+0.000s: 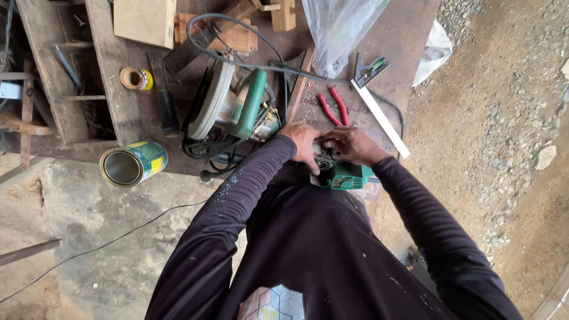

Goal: Adjusting and maintaining the blades and internal components of an electric hand planer on a workbench.

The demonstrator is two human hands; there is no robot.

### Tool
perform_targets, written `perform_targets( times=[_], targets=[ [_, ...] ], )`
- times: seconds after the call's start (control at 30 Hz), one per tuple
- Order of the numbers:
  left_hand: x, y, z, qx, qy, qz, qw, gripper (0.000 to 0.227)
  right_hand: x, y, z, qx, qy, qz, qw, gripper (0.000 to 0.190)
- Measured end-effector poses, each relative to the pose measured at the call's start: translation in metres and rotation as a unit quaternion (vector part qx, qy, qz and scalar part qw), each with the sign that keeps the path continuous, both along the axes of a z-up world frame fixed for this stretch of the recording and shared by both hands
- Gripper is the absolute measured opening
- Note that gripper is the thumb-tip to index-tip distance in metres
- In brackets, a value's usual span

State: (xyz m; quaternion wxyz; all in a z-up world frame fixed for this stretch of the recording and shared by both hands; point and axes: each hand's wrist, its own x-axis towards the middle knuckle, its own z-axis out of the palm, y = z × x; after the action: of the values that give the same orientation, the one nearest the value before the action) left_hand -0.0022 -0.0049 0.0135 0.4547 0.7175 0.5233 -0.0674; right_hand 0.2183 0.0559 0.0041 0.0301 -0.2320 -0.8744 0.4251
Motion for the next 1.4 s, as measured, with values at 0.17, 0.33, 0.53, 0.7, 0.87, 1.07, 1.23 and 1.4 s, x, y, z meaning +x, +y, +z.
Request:
perform_targets(
  times=[0.17,0.33,0.53,0.7,0.87,1.07,1.23,1.4],
  targets=[
    [0.001,0.005,-0.002,-0.014,0.015,-0.005,1.0,0.11,-0.007,0.007,-0.002,0.011,-0.006,0.053,0.999,0.022],
    [-0.001,0.002,0.0,-0.017,0.024,-0.004,1.0,0.104,-0.015,0.003,0.002,0.053,-0.058,0.09,0.993,0.025],
    [0.0,0.005,0.001,-0.027,0.011,0.013,0.999,0.116,-0.011,-0.01,0.011,0.048,-0.059,0.033,0.997,0.03],
    [-0.003,0.007,-0.001,-0.018,0.003,-0.01,1.0,0.121,-0.016,-0.028,0.018,0.039,-0.156,-0.095,0.982,0.024],
    [-0.002,0.005,-0.004,-0.012,-0.002,-0.024,1.0,0.12,0.004,-0.011,0.011,-0.084,-0.037,-0.097,0.991,0.02],
    [0.0,0.006,-0.004,0.006,0.006,-0.032,0.999,0.123,0.006,-0.008,0.008,-0.054,-0.026,-0.011,0.998,0.017],
    [-0.002,0.005,-0.003,0.009,0.0,-0.026,1.0,0.124,-0.001,-0.001,0.006,-0.054,-0.036,0.027,0.998,0.019],
    [-0.002,0.008,0.004,-0.029,0.016,-0.031,0.999,0.113,-0.007,0.002,0.014,0.007,0.023,0.074,0.997,0.02]
  ],
)
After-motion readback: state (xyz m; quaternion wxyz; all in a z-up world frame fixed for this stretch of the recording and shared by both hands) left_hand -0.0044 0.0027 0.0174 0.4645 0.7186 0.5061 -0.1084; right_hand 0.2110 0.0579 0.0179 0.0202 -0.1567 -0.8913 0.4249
